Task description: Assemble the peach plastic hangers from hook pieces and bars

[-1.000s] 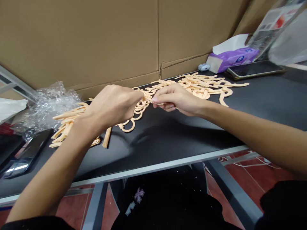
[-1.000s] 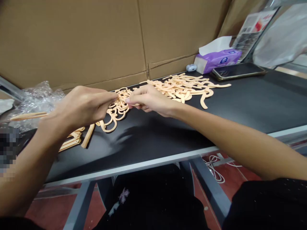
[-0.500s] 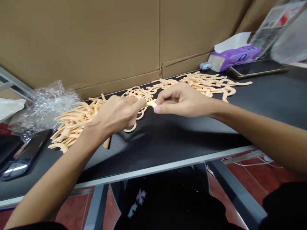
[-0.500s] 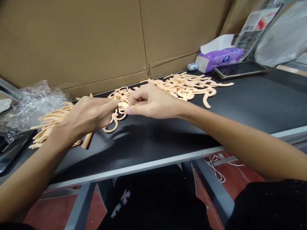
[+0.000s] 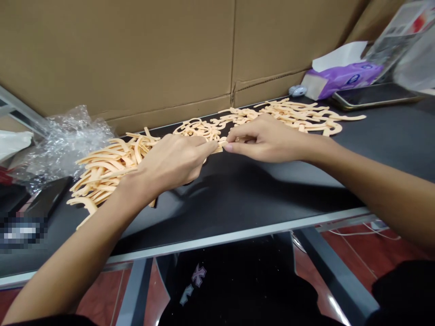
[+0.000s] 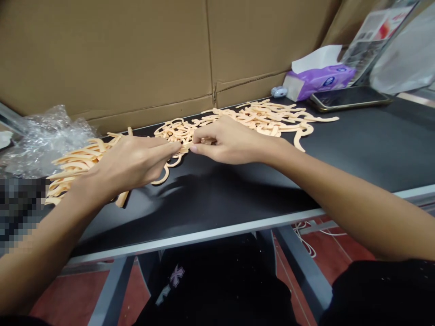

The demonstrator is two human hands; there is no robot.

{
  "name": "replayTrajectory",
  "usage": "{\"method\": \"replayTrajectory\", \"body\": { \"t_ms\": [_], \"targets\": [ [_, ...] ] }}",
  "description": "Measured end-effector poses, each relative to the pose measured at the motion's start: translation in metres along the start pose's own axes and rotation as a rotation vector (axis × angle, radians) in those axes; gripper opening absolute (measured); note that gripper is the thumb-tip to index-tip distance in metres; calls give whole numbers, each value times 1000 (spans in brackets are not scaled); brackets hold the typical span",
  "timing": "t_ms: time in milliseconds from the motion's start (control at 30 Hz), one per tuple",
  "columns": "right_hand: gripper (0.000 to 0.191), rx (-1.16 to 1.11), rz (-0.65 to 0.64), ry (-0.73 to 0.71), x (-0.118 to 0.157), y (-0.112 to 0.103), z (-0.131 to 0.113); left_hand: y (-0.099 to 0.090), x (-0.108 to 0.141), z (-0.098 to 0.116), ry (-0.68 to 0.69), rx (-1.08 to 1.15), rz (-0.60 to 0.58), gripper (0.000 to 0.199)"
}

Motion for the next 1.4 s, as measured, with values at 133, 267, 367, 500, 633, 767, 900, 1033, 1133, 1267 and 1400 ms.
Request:
{"method": "replayTrajectory", "body": {
  "t_ms": [133,267,367,500,633,767,900,1033,1133,1267,1400],
  "targets": [
    [38,-11,-12,43,-1,0,2,8,-3,5,-27,85,-70,29],
    [37,76,-2,110,-2,-6,4,21,-3,15,3,219,-101,30],
    [39,125,-37,146,-2,-9,4,29,-2,23,25,301,-68,32],
    [42,120,-173,152,-1,-7,5,42,0,29,39,441,-35,34],
    [40,58,-375,177,2,-3,8,47,2,28,51,545,134,24],
    [35,-4,-456,188,4,-3,8,51,2,27,61,474,186,22],
    [35,-44,-508,174,5,-1,8,53,2,29,82,386,191,24],
    [39,-27,-522,187,5,0,9,54,3,31,91,358,246,30],
    [39,-6,-511,194,5,0,10,52,3,32,90,345,259,31],
    [40,7,-510,195,5,-1,10,45,3,33,84,336,238,30],
    [39,13,-500,186,4,-2,8,39,2,32,36,347,135,28]
  ]
}}
Point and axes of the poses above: each hand's wrist, its own x-axis away from the middle knuckle, its own y-axis out of the palm, z = x × y, the point moved 4 cm from there along -x, towards the middle knuckle, and after that the axes turned 5 degrees about -y, right-handed, at the moved point
